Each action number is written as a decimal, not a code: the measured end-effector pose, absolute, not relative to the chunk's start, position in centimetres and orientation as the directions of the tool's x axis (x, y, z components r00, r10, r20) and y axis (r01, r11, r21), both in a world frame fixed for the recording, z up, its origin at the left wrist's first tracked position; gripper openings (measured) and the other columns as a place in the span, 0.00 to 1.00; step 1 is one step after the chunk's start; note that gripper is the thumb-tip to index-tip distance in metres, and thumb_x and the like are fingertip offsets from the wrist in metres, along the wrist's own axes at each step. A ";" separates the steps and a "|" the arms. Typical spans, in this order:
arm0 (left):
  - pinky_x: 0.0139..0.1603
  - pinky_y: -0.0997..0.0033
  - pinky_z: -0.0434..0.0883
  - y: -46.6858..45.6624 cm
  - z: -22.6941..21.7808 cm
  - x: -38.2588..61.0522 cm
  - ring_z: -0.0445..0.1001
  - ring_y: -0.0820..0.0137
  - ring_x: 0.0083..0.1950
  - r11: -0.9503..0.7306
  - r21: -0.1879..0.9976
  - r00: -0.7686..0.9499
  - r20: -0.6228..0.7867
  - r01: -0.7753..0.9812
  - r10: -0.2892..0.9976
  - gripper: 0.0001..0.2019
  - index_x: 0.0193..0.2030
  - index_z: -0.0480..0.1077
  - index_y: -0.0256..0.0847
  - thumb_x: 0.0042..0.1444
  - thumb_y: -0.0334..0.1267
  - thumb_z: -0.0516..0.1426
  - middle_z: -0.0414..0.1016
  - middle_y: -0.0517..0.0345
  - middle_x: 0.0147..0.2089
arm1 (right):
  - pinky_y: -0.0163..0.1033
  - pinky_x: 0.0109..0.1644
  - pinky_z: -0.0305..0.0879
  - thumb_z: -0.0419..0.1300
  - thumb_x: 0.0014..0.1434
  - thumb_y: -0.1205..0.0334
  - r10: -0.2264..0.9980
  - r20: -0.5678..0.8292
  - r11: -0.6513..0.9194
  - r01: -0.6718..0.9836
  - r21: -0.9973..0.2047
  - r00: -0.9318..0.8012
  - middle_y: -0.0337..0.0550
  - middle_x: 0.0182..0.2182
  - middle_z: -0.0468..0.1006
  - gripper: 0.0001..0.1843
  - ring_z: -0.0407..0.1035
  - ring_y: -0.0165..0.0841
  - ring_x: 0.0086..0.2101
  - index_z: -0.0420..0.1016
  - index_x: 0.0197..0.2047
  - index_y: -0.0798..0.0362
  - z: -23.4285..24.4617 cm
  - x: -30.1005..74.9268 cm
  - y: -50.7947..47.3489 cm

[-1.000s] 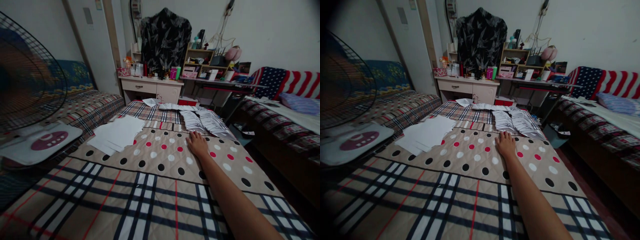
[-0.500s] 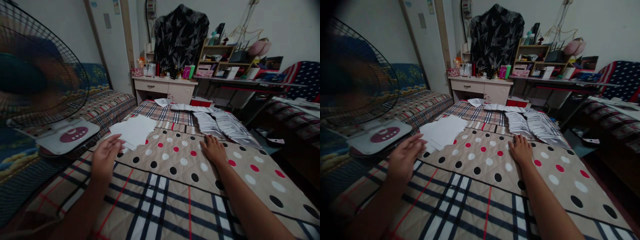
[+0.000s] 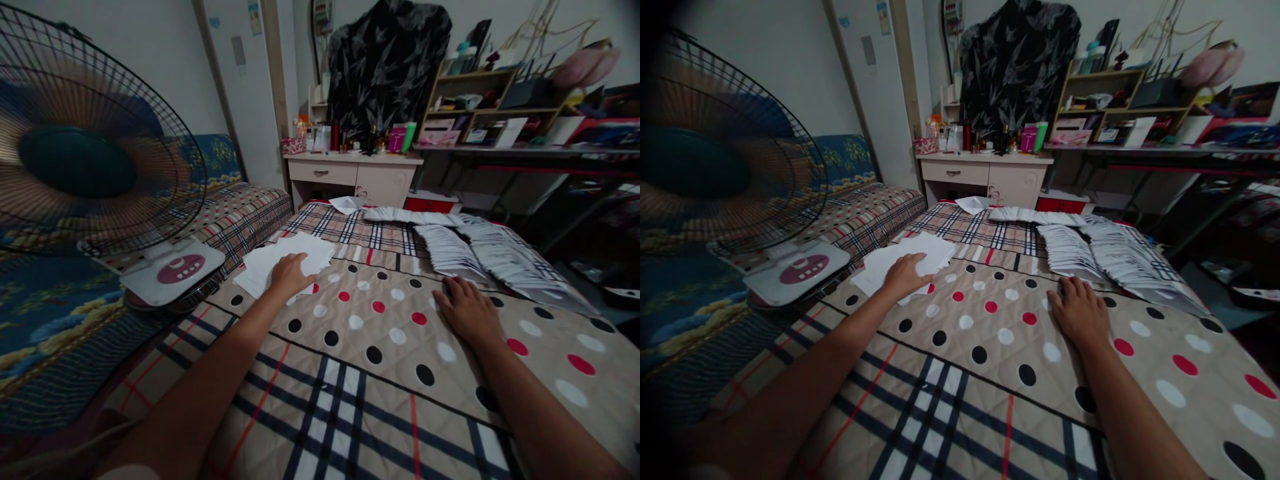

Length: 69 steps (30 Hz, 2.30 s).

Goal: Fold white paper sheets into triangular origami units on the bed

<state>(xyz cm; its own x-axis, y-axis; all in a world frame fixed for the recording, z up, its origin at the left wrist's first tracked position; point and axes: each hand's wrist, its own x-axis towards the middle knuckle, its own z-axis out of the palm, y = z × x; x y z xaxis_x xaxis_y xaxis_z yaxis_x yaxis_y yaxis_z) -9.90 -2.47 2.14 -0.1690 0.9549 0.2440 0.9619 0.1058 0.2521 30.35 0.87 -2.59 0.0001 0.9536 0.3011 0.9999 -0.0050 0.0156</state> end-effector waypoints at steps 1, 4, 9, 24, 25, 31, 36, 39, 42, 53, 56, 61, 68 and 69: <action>0.55 0.58 0.68 -2.3 2.1 -9.8 0.69 0.53 0.56 0.122 0.225 -0.176 0.235 0.967 0.956 0.31 0.59 0.68 0.44 0.49 0.54 0.62 0.70 0.45 0.56 | 0.55 0.63 0.54 0.38 0.67 0.45 0.954 0.301 -0.006 1.000 0.020 0.000 0.52 0.66 0.60 0.33 0.53 0.46 0.64 0.60 0.65 0.55 -2.6 30.3 0.9; 0.53 0.55 0.69 -1.4 2.5 -9.5 0.69 0.51 0.55 0.142 0.187 -0.183 0.227 0.972 0.957 0.26 0.51 0.74 0.42 0.49 0.55 0.61 0.72 0.44 0.52 | 0.54 0.63 0.55 0.38 0.67 0.44 0.955 0.296 -0.007 1.000 0.030 -0.002 0.52 0.66 0.60 0.33 0.53 0.46 0.64 0.60 0.65 0.55 -2.6 30.4 0.9; 0.52 0.55 0.69 1.9 3.0 -9.0 0.72 0.53 0.51 0.031 0.255 -0.105 0.283 0.966 0.953 0.18 0.45 0.76 0.37 0.54 0.48 0.59 0.75 0.43 0.47 | 0.54 0.64 0.53 0.39 0.67 0.45 0.957 0.288 -0.016 1.000 0.018 0.010 0.52 0.67 0.59 0.33 0.52 0.46 0.65 0.60 0.66 0.55 -2.7 30.4 0.9; 0.61 0.60 0.62 9.6 0.3 -9.8 0.71 0.62 0.57 -0.381 0.490 0.070 0.541 0.784 0.838 0.22 0.65 0.63 0.40 0.66 0.39 0.45 0.77 0.48 0.52 | 0.55 0.64 0.55 0.40 0.68 0.45 0.948 0.319 0.004 1.000 0.000 -0.004 0.53 0.65 0.62 0.32 0.55 0.48 0.64 0.63 0.64 0.56 -2.0 30.1 0.4; 0.61 0.61 0.63 9.7 0.1 -10.0 0.71 0.62 0.56 -0.412 0.544 0.034 0.574 0.731 0.818 0.21 0.63 0.65 0.39 0.66 0.39 0.47 0.77 0.48 0.51 | 0.56 0.64 0.55 0.40 0.68 0.45 0.947 0.322 0.005 1.000 -0.001 -0.004 0.53 0.65 0.62 0.32 0.56 0.48 0.63 0.63 0.64 0.56 -2.0 30.1 0.4; 0.56 0.63 0.67 9.5 -0.3 -10.3 0.73 0.62 0.50 -0.422 0.638 -0.129 0.635 0.644 0.762 0.15 0.46 0.75 0.37 0.56 0.43 0.60 0.77 0.48 0.46 | 0.56 0.63 0.56 0.40 0.67 0.45 0.946 0.323 0.009 1.000 -0.004 -0.007 0.53 0.65 0.62 0.32 0.56 0.48 0.63 0.63 0.64 0.55 -2.2 30.3 0.6; 0.47 0.69 0.71 9.0 -0.2 -10.2 0.72 0.65 0.48 -0.420 0.682 -0.182 0.626 0.599 0.758 0.13 0.42 0.75 0.39 0.48 0.37 0.64 0.74 0.49 0.47 | 0.56 0.63 0.56 0.40 0.67 0.44 0.951 0.309 -0.008 1.000 -0.011 0.011 0.51 0.65 0.62 0.32 0.55 0.48 0.64 0.63 0.64 0.55 -2.2 30.3 0.6; 0.43 0.71 0.71 9.0 -0.4 -10.3 0.72 0.66 0.48 -0.339 0.738 -0.267 0.569 0.584 0.778 0.18 0.47 0.74 0.39 0.47 0.36 0.64 0.73 0.49 0.50 | 0.56 0.64 0.55 0.40 0.67 0.44 0.950 0.311 -0.007 1.000 -0.017 0.012 0.52 0.65 0.62 0.32 0.54 0.48 0.64 0.63 0.64 0.55 -2.2 30.2 0.6; 0.41 0.70 0.69 9.1 -0.9 -10.5 0.73 0.67 0.38 -0.238 0.796 -0.354 0.486 0.557 0.799 0.15 0.40 0.75 0.37 0.44 0.39 0.66 0.76 0.54 0.37 | 0.56 0.64 0.55 0.40 0.67 0.44 0.949 0.314 -0.005 1.000 -0.020 0.011 0.52 0.65 0.62 0.32 0.55 0.48 0.64 0.63 0.64 0.55 -2.3 30.3 0.6; 0.31 0.72 0.65 8.3 -0.4 -10.2 0.68 0.71 0.27 -0.206 0.940 -0.351 0.297 0.272 0.888 0.09 0.22 0.70 0.37 0.46 0.40 0.62 0.70 0.60 0.22 | 0.55 0.63 0.56 0.42 0.67 0.45 0.939 0.342 0.017 1.000 -0.012 -0.012 0.53 0.64 0.64 0.31 0.57 0.47 0.62 0.65 0.62 0.56 -2.4 30.4 0.7; 0.33 0.72 0.68 7.7 0.6 -9.8 0.69 0.71 0.28 -0.248 0.958 -0.368 0.285 0.147 0.885 0.12 0.25 0.68 0.38 0.51 0.44 0.58 0.70 0.60 0.24 | 0.55 0.63 0.57 0.43 0.67 0.45 0.935 0.355 0.024 0.999 -0.025 -0.014 0.53 0.64 0.64 0.30 0.58 0.48 0.62 0.66 0.62 0.56 -2.4 30.4 0.7; 0.37 0.68 0.74 4.6 5.5 -7.5 0.73 0.71 0.32 -0.330 0.943 -0.286 0.304 -0.047 0.909 0.14 0.34 0.68 0.38 0.53 0.49 0.57 0.73 0.59 0.30 | 0.57 0.61 0.59 0.46 0.65 0.47 0.920 0.391 0.069 0.994 -0.082 -0.031 0.56 0.61 0.67 0.29 0.61 0.50 0.60 0.69 0.59 0.57 -2.2 30.5 0.8; 0.48 0.57 0.75 -0.2 11.3 -3.0 0.77 0.58 0.50 -0.246 0.881 -0.102 0.223 -0.405 0.969 0.14 0.44 0.71 0.35 0.62 0.46 0.54 0.78 0.50 0.40 | 0.51 0.54 0.67 0.49 0.63 0.49 0.884 0.465 0.232 0.831 -0.505 0.036 0.53 0.49 0.78 0.23 0.72 0.48 0.50 0.77 0.49 0.54 -1.0 30.6 0.3; 0.49 0.58 0.75 -0.3 11.0 -2.6 0.77 0.59 0.50 -0.195 0.879 -0.091 0.172 -0.436 0.981 0.12 0.43 0.71 0.36 0.62 0.43 0.54 0.78 0.50 0.40 | 0.51 0.54 0.67 0.51 0.62 0.50 0.878 0.478 0.283 0.780 -0.558 0.023 0.53 0.48 0.79 0.22 0.72 0.47 0.49 0.76 0.50 0.54 -0.8 30.5 0.1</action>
